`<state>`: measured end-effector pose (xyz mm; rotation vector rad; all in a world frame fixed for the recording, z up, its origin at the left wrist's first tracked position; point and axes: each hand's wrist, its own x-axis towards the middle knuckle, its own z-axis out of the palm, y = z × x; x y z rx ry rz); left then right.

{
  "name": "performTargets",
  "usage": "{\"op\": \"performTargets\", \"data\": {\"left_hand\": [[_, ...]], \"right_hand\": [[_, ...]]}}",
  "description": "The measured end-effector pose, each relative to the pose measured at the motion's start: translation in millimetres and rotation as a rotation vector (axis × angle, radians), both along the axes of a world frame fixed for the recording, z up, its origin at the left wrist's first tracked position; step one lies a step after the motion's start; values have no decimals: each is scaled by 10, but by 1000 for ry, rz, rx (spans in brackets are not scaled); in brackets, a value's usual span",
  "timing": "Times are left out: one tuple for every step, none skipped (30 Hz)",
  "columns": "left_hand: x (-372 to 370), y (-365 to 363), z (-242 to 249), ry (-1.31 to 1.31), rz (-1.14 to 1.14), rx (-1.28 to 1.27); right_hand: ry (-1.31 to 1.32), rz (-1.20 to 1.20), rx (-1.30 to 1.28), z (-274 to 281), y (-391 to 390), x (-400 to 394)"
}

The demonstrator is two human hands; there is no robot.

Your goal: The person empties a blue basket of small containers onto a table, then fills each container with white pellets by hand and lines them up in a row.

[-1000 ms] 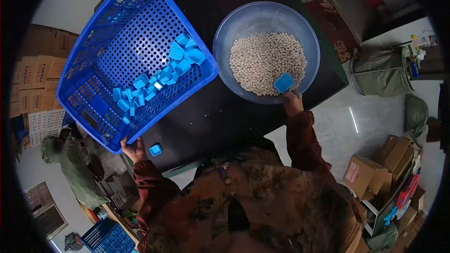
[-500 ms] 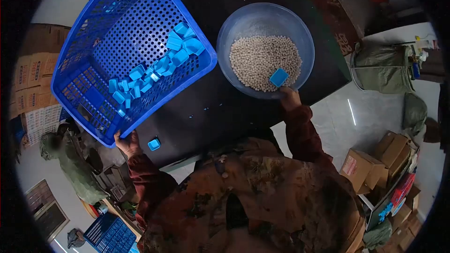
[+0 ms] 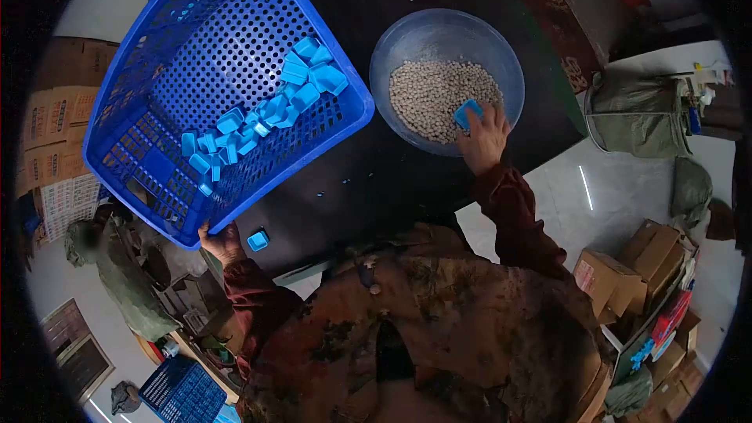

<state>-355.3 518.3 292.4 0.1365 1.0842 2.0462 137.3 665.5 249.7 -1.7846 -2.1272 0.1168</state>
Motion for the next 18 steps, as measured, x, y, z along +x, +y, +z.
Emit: {"op": "performTargets", "data": {"left_hand": [[-41, -9, -23, 4, 5, 4], [-80, -8, -51, -1, -1, 18], [-121, -22, -72, -6, -6, 30], [-163, -34, -92, -3, 3, 35], [-164, -16, -77, -1, 31, 3], [-154, -3, -59, -1, 59, -31], [-137, -4, -45, -3, 64, -27], [-119, 12, -25, 25, 46, -4], [-101, 35, -18, 54, 27, 24], [-89, 48, -12, 55, 24, 32], [-85, 48, -7, 49, 2, 42], [-88, 52, 2, 44, -20, 49], [-94, 58, 7, 49, -21, 52], [-104, 48, -6, 27, -22, 54], [-114, 40, -22, 4, -21, 56], [-122, 32, -50, 11, -19, 61], [-119, 35, -63, -1, 6, 53], [-126, 33, -66, -14, 31, 44]], "right_hand": [[-20, 64, 30, -158, 66, 45], [-16, 70, 36, -213, 97, 73], [-4, 90, 36, -262, 116, 94], [7, 111, 36, -310, 127, 115], [9, 120, 43, -271, 144, 125], [605, 2, -251, -162, 169, 146], [1196, -129, -549, -40, 171, 181], [1195, -125, -545, 179, 170, 172], [1680, 30, -663, 456, 171, 119], [2158, 213, -771, 632, 177, 74], [2160, 221, -765, 680, 187, 52], [2200, 275, -806, 714, 195, 30], [2239, 327, -848, 746, 195, 7], [2243, 336, -847, 782, 186, -16], [2260, 353, -887, 821, 176, -38], [2278, 371, -930, 828, 168, -49], [2279, 378, -932, 833, 162, -57], [2280, 350, -954, 834, 161, -66]]}}
